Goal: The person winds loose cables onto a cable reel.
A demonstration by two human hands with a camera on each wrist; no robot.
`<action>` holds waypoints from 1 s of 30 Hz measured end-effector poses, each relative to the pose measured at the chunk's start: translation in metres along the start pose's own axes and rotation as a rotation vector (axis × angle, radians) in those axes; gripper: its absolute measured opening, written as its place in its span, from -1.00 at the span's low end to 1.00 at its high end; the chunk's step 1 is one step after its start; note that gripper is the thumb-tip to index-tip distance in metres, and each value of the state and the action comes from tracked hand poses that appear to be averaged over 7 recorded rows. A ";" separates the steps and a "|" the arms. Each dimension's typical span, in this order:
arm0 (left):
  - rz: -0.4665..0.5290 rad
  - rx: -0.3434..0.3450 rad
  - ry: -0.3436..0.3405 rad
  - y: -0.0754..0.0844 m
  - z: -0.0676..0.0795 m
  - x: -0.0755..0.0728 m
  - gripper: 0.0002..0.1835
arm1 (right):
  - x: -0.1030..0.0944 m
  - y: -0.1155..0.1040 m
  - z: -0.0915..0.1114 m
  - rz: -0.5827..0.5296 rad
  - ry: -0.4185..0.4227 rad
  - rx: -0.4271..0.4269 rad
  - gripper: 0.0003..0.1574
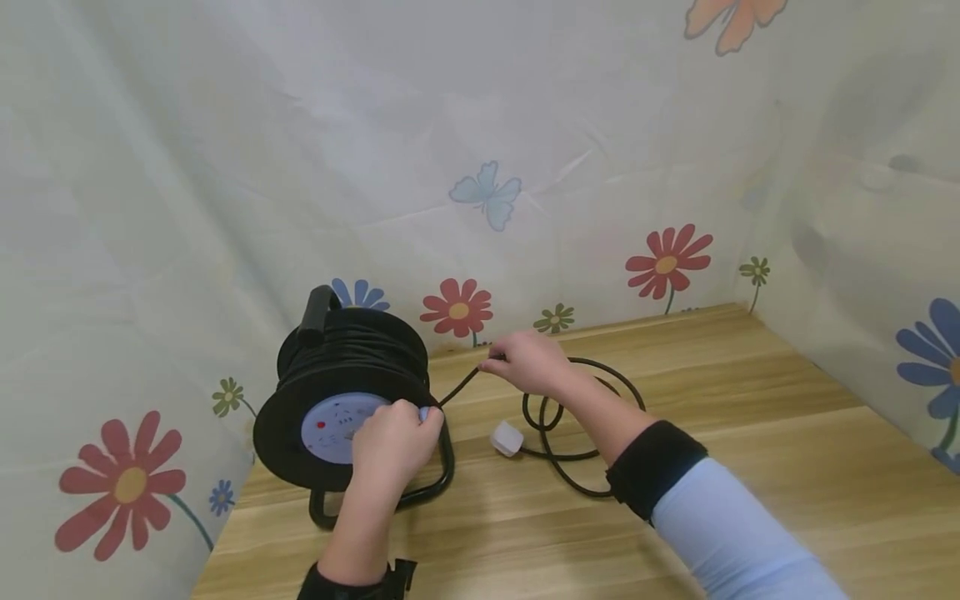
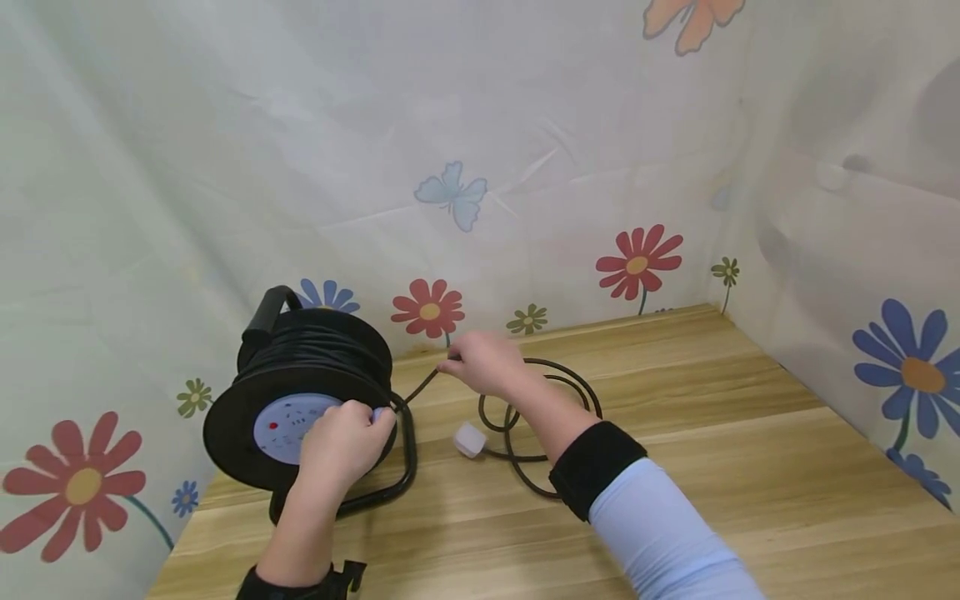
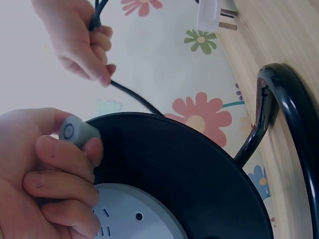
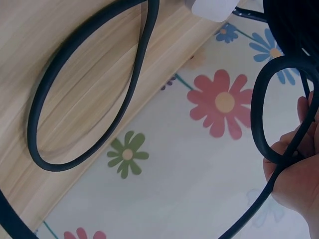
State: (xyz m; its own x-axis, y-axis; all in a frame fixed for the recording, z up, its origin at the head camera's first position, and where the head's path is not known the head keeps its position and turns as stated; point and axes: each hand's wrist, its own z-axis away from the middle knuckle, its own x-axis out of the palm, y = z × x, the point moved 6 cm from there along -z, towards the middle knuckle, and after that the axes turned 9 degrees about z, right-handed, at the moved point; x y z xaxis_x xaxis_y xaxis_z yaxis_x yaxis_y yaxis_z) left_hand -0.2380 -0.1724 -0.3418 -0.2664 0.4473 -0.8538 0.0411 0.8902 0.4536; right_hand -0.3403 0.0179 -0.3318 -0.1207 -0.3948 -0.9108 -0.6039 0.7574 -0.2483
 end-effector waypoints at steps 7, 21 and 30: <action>-0.069 -0.042 -0.119 -0.005 -0.003 0.013 -0.57 | 0.010 -0.018 -0.009 0.011 -0.014 -0.019 -0.63; -0.196 -0.007 -0.222 -0.014 -0.004 0.025 -0.74 | 0.024 -0.047 -0.016 0.080 -0.055 -0.057 -0.76; -0.214 -0.002 -0.210 -0.019 -0.007 0.024 -0.73 | 0.017 -0.037 -0.011 0.207 0.047 0.006 -0.88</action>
State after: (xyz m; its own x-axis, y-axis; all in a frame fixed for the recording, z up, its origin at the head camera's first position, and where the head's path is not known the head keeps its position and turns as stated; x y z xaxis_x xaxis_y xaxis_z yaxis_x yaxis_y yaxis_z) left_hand -0.2516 -0.1792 -0.3692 -0.0637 0.2573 -0.9642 0.0035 0.9662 0.2576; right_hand -0.3284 -0.0226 -0.3350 -0.2788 -0.2539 -0.9262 -0.5575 0.8281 -0.0591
